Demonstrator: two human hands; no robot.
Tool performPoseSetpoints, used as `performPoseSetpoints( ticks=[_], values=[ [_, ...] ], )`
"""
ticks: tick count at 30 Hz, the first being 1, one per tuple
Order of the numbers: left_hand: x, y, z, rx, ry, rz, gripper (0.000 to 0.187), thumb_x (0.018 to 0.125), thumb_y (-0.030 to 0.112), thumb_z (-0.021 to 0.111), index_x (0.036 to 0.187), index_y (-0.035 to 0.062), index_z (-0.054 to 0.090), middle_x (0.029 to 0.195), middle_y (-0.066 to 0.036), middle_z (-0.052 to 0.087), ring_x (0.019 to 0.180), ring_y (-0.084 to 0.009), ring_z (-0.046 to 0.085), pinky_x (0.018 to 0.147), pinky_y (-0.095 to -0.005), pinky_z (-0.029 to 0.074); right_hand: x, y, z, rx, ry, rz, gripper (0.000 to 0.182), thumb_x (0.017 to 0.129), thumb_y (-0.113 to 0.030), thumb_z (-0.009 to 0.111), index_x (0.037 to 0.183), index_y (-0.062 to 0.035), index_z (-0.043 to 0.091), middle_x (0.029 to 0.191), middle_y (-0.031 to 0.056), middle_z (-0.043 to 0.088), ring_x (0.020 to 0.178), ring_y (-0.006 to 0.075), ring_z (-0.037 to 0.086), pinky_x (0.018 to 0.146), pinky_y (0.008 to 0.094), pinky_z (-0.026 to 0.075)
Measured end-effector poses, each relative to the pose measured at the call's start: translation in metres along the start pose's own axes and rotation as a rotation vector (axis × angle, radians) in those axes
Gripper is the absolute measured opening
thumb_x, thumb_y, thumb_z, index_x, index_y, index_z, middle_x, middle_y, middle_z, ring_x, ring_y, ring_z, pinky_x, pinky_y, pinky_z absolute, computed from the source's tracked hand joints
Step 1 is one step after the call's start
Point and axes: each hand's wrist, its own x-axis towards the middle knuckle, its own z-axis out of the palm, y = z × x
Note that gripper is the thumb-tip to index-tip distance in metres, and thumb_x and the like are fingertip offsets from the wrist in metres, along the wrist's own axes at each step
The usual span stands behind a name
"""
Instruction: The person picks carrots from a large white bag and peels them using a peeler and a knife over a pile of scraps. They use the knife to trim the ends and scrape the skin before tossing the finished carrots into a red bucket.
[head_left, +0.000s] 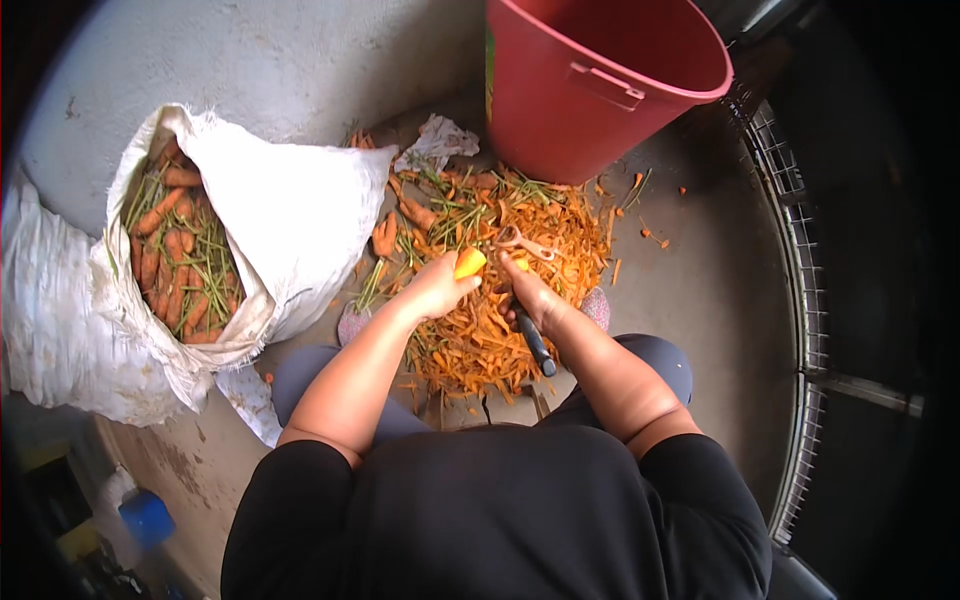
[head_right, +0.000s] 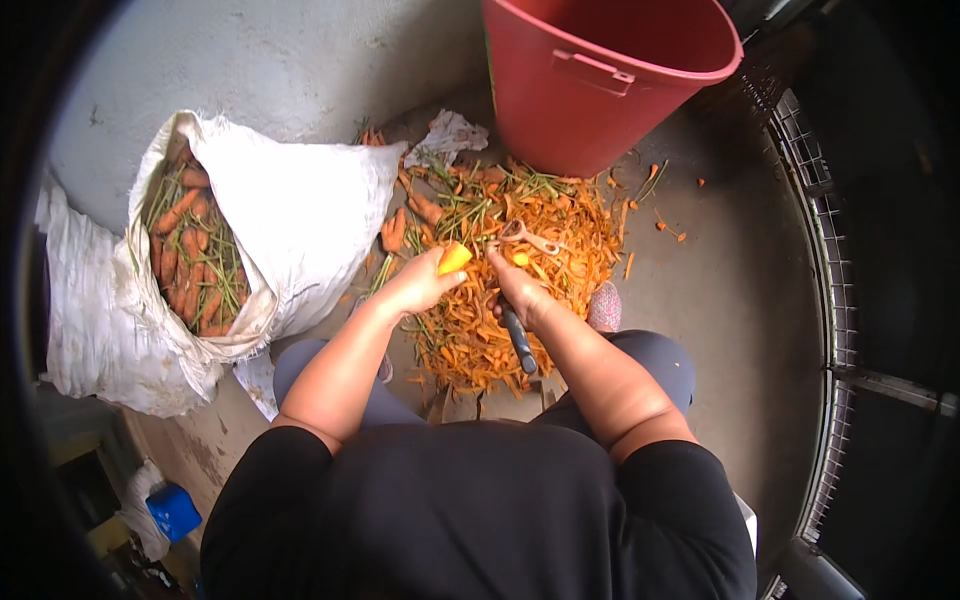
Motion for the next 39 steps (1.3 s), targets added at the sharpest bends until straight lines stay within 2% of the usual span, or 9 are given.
performPoseSetpoints(
  ticks=[5, 7, 13, 18, 23, 28, 31, 36, 39],
  values=[
    [0.026, 0.14, -0.086, -0.518, 0.001, 0.282, 0.024, 0.085, 0.026, 0.055, 0.087, 0.0025, 0.051, 0.066, -0.003, 0.055, 0.056, -0.0099, 0.053, 0.047, -0.0235, 0.041, -0.003, 0.007, -0.011, -0.121, -0.029, -0.148, 0.061, 0.084, -0.056, 0.04, 0.099, 0.0024, 0.047, 0.055, 0.0068, 0.047, 0.039, 0.0139, 0.042, 0.038, 0.0293, 0.036],
    [0.031, 0.192, -0.112, -0.947, 0.25, 0.642, 0.029, 0.089, 0.018, 0.049, 0.113, 0.0043, 0.041, 0.09, -0.01, 0.06, 0.07, -0.0122, 0.058, 0.06, -0.0226, 0.047, -0.004, 0.007, -0.013, -0.157, 0.007, -0.198, 0.06, 0.084, -0.055, 0.041, 0.099, 0.0029, 0.048, 0.055, 0.0072, 0.047, 0.039, 0.0145, 0.042, 0.038, 0.0292, 0.036],
    [-0.029, 0.218, -0.118, -0.522, 0.381, 0.912, 0.021, 0.084, 0.014, 0.056, 0.103, 0.0063, 0.05, 0.091, -0.001, 0.055, 0.075, -0.0075, 0.054, 0.066, -0.0196, 0.045, -0.019, 0.0, -0.011, -0.204, 0.05, -0.262, 0.057, 0.084, -0.054, 0.044, 0.096, 0.0018, 0.049, 0.054, 0.0077, 0.047, 0.043, 0.0158, 0.045, 0.041, 0.0293, 0.038],
    [-0.057, 0.069, -0.114, 0.147, 0.749, 0.552, 0.029, 0.069, 0.012, 0.067, 0.094, 0.0009, 0.057, 0.099, -0.014, 0.052, 0.095, -0.0294, 0.052, 0.083, -0.0355, 0.043, -0.008, 0.004, -0.009, -0.132, 0.07, -0.252, 0.052, 0.083, -0.054, 0.046, 0.09, -0.0023, 0.048, 0.056, 0.0067, 0.046, 0.042, 0.0163, 0.044, 0.04, 0.0288, 0.037],
    [-0.1, -0.092, -0.15, 0.65, 0.896, -0.487, 0.042, 0.077, 0.033, 0.061, 0.105, 0.0019, 0.057, 0.13, -0.019, 0.033, 0.118, -0.0302, 0.036, 0.093, -0.0388, 0.037, 0.001, 0.011, -0.005, -0.159, 0.115, -0.245, 0.052, 0.083, -0.051, 0.048, 0.096, -0.0002, 0.048, 0.055, 0.0066, 0.045, 0.042, 0.0156, 0.043, 0.04, 0.0275, 0.036],
    [-0.138, -0.104, -0.196, -0.249, 0.186, -0.33, 0.043, 0.079, 0.04, 0.059, 0.099, 0.0013, 0.059, 0.125, -0.016, 0.046, 0.111, -0.025, 0.047, 0.082, -0.0338, 0.045, 0.019, 0.012, 0.0, -0.264, 0.183, -0.204, 0.052, 0.084, -0.049, 0.049, 0.1, 0.0014, 0.048, 0.061, 0.008, 0.046, 0.044, 0.0153, 0.042, 0.041, 0.0283, 0.037],
    [-0.144, -0.135, -0.227, -0.691, 0.644, -0.399, 0.036, 0.083, 0.03, 0.056, 0.105, 0.0019, 0.056, 0.094, -0.007, 0.062, 0.089, -0.0167, 0.057, 0.064, -0.031, 0.05, 0.024, 0.011, 0.005, -0.32, 0.187, -0.192, 0.049, 0.086, -0.046, 0.047, 0.096, 0.0026, 0.048, 0.059, 0.0072, 0.046, 0.045, 0.0153, 0.043, 0.043, 0.0286, 0.037],
    [-0.14, -0.24, -0.229, 0.511, 0.682, -0.877, 0.049, 0.085, 0.029, 0.048, 0.126, 0.0035, 0.039, 0.138, -0.017, 0.026, 0.123, -0.0295, 0.034, 0.094, -0.0453, 0.036, 0.045, 0.017, 0.001, -0.442, 0.179, -0.225, 0.043, 0.087, -0.045, 0.046, 0.091, -0.0016, 0.048, 0.056, 0.0048, 0.045, 0.042, 0.0142, 0.041, 0.04, 0.0285, 0.036],
    [-0.125, -0.214, -0.2, 0.429, 0.61, -0.947, 0.05, 0.086, 0.024, 0.043, 0.131, 0.0048, 0.033, 0.144, -0.016, 0.0, 0.131, -0.0334, 0.013, 0.103, -0.0465, 0.022, 0.051, 0.02, 0.001, -0.52, 0.185, -0.234, 0.04, 0.087, -0.044, 0.046, 0.09, -0.0039, 0.048, 0.055, 0.0039, 0.045, 0.041, 0.0136, 0.04, 0.039, 0.0281, 0.035]
  ],
)
